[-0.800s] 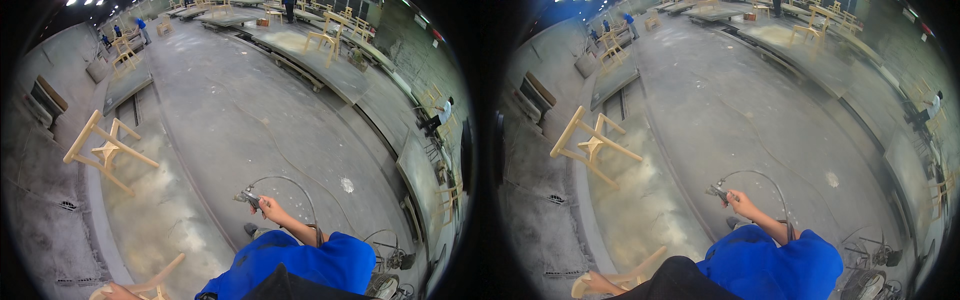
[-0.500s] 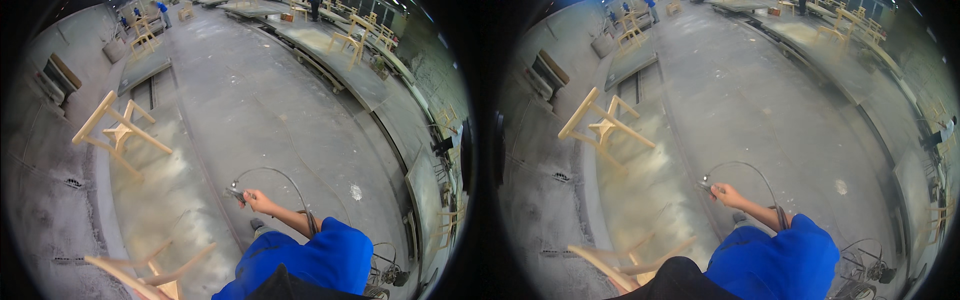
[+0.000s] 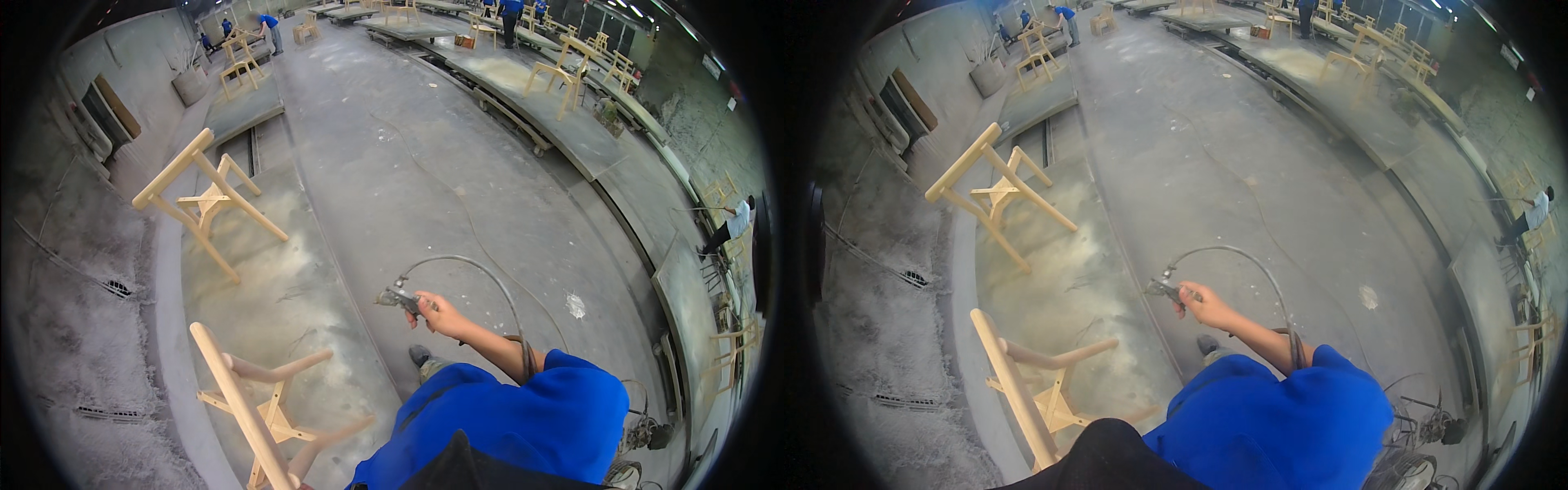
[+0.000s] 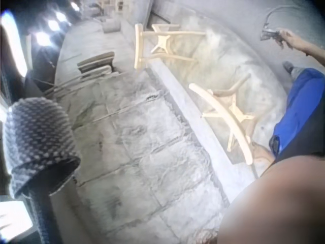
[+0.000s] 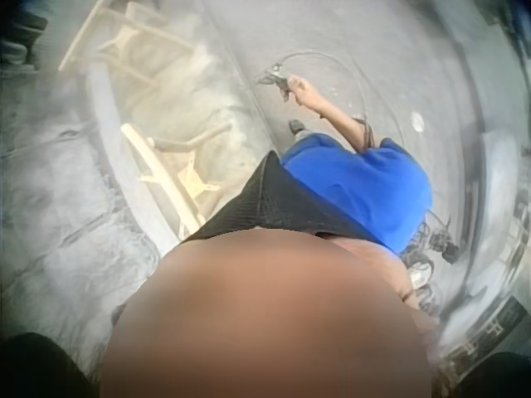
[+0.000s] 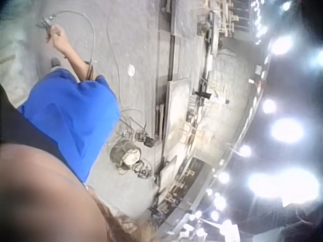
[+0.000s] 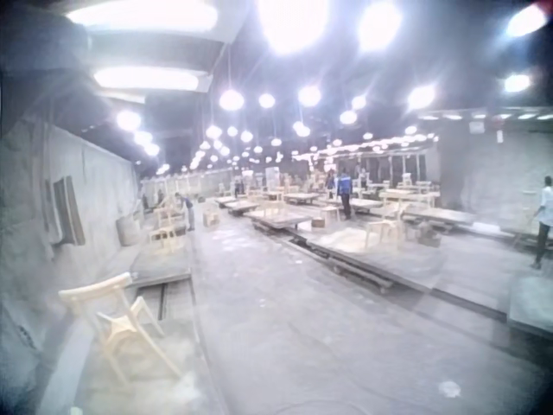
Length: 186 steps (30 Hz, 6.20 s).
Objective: The person uses a spray gun to apply finish to multiple wooden chair frames in a workshop. They lift and rotate each chair to coat all sides, then place it on a metal sheet before moving to the next unit.
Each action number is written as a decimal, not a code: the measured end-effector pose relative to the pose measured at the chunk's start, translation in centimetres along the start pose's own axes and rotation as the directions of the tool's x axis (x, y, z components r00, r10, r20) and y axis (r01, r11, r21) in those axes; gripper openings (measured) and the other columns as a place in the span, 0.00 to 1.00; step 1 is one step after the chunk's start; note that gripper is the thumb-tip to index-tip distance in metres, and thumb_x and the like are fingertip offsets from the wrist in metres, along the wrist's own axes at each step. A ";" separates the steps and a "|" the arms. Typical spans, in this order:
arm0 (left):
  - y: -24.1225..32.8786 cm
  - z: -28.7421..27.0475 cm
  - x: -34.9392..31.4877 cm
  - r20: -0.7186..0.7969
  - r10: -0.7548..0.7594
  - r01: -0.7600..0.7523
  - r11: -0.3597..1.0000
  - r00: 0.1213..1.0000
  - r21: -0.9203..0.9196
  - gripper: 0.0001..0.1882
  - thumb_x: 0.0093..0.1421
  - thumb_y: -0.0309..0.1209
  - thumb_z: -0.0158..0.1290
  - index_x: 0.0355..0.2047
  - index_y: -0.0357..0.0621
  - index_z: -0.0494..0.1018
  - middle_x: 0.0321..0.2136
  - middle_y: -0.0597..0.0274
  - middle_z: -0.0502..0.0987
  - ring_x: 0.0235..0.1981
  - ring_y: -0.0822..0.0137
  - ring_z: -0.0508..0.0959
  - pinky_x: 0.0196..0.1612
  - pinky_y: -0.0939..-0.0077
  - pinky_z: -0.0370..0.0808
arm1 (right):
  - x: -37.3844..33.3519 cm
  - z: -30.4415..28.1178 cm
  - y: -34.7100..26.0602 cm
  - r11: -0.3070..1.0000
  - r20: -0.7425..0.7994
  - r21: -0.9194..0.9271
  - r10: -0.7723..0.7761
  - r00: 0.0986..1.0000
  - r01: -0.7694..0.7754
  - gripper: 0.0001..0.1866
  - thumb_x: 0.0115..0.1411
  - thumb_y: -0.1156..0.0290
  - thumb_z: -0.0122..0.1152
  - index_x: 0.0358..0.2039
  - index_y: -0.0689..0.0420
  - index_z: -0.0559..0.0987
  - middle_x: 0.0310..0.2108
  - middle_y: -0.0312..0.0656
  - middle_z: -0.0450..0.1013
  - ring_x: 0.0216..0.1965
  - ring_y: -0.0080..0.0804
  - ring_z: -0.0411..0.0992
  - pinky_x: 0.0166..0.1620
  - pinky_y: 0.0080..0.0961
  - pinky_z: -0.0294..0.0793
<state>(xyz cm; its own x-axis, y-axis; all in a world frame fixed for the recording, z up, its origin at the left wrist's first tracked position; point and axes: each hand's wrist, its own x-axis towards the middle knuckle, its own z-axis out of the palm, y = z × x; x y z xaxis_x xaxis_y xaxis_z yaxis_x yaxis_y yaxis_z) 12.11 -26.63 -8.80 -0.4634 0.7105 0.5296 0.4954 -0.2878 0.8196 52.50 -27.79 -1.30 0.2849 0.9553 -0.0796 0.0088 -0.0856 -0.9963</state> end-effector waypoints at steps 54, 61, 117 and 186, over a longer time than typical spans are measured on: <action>2.1 -17.6 8.9 -0.563 -0.563 0.478 0.822 0.604 -0.310 0.17 0.59 0.37 0.59 0.41 0.40 0.69 0.27 0.60 0.71 0.26 0.60 0.71 0.36 0.64 0.72 | 22.3 16.3 22.3 0.720 0.458 -0.051 0.632 0.625 -0.692 0.43 0.65 0.25 0.30 0.40 0.55 0.76 0.26 0.32 0.74 0.27 0.22 0.74 0.24 0.19 0.61; -9.7 -15.2 -0.1 -0.592 -0.212 0.556 0.672 0.777 0.490 0.42 0.64 0.41 0.60 0.66 0.29 0.50 0.54 0.40 0.69 0.50 0.56 0.75 0.54 0.61 0.73 | 11.8 7.0 24.0 0.736 0.305 -0.222 0.675 0.672 -0.639 0.42 0.66 0.26 0.30 0.40 0.53 0.78 0.26 0.32 0.75 0.29 0.22 0.75 0.26 0.22 0.62; -12.8 -20.2 -14.4 -0.440 -0.788 0.857 0.510 0.430 -0.076 0.13 0.59 0.30 0.56 0.37 0.32 0.70 0.22 0.56 0.71 0.17 0.66 0.74 0.20 0.72 0.75 | -15.8 43.2 30.0 0.996 0.753 0.081 -0.037 0.657 -0.037 0.31 0.67 0.47 0.58 0.55 0.65 0.77 0.31 0.41 0.79 0.31 0.26 0.75 0.37 0.26 0.75; -8.8 -14.6 -35.7 -0.592 -0.588 0.801 0.572 0.552 0.179 0.22 0.55 0.41 0.64 0.41 0.38 0.72 0.29 0.46 0.80 0.31 0.47 0.82 0.35 0.56 0.76 | -14.9 38.4 -13.9 0.874 0.757 0.432 -0.486 0.437 0.225 0.44 0.67 0.28 0.32 0.41 0.60 0.79 0.26 0.36 0.75 0.27 0.20 0.75 0.20 0.16 0.64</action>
<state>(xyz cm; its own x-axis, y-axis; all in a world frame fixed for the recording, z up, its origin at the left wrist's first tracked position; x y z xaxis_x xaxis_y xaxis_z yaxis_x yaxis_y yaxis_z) 13.51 -58.84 -31.74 -0.9816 0.1812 -0.0598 0.0437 0.5189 0.8537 11.37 -29.93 12.43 -0.6050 0.6733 0.4250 -0.3421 0.2622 -0.9023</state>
